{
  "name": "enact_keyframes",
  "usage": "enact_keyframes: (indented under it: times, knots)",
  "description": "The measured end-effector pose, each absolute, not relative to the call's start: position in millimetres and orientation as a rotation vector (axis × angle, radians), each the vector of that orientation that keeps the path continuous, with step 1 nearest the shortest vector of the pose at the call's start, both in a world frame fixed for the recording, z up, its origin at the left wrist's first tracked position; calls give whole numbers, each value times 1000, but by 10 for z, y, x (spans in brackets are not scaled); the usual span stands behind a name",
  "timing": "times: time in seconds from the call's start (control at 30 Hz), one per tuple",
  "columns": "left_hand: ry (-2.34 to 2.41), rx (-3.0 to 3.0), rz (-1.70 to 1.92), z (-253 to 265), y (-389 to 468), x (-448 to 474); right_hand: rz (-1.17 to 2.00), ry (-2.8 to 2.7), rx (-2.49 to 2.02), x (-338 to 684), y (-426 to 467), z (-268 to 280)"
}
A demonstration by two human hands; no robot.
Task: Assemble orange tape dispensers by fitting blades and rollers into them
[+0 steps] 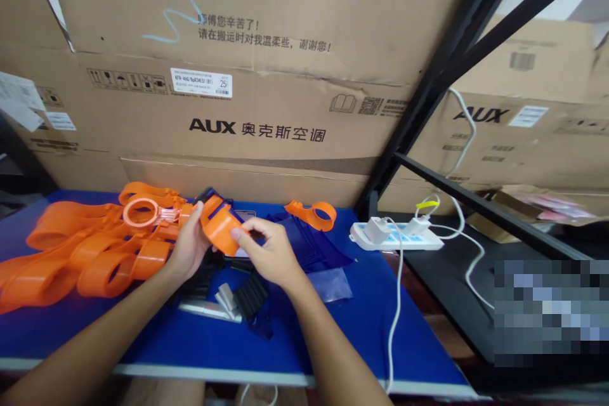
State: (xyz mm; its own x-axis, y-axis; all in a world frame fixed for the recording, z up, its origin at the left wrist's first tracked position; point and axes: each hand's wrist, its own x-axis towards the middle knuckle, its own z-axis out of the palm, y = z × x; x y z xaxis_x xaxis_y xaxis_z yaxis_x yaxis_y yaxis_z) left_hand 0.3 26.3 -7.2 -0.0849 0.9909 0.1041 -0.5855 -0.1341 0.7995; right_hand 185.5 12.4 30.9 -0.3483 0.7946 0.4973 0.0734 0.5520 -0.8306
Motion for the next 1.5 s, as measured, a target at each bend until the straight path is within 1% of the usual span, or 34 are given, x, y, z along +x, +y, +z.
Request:
enact_keyframes:
  times: [0.07,0.17,0.27,0.37,0.43,0.53,0.6,0.63,0.7,0.8,0.97,1.1,1.3,1.5]
  knots:
    - [703,933,1464,-62,218,15,934,-1553,-737,1870,157,313]
    - [871,1259,1372,-25,81,-7,1038,-1256,-691,1915,208,353]
    - [1123,1876,1320,88,-139,-149,1168,-1100,-623,1953,224,397]
    - [1451,2468,1291,222,-371,-442,1219,-1060,-589,1948,200,409]
    - [1723,2681,1106,253,-487,-682,1240,-1075,-578,1921,171,400]
    - [2053,2823,759,159,-582,-1001,1289,-1149,-560,1871,126,377]
    - [2110,2856,605,36,-601,-1143,1341,-1225,-547,1846,103,360]
    - [2105,2868,586,-27,-602,-1193,1370,-1270,-543,1836,94,352]
    - [2062,2875,662,-126,-596,-1260,1418,-1358,-544,1821,83,331]
    - [1994,2804,952,-156,-590,-1325,1445,-1466,-553,1797,78,289]
    - [1976,2582,1455,26,-614,-1373,1462,-1524,-566,1721,60,231]
    - [1998,2377,1754,89,-601,-1349,1419,-1522,-651,1641,1,255]
    - [1941,2349,1995,54,-473,-1444,1433,-1590,-773,1393,-214,271]
    - [1895,2402,2070,204,-402,-1513,1525,-1644,-797,973,-466,124]
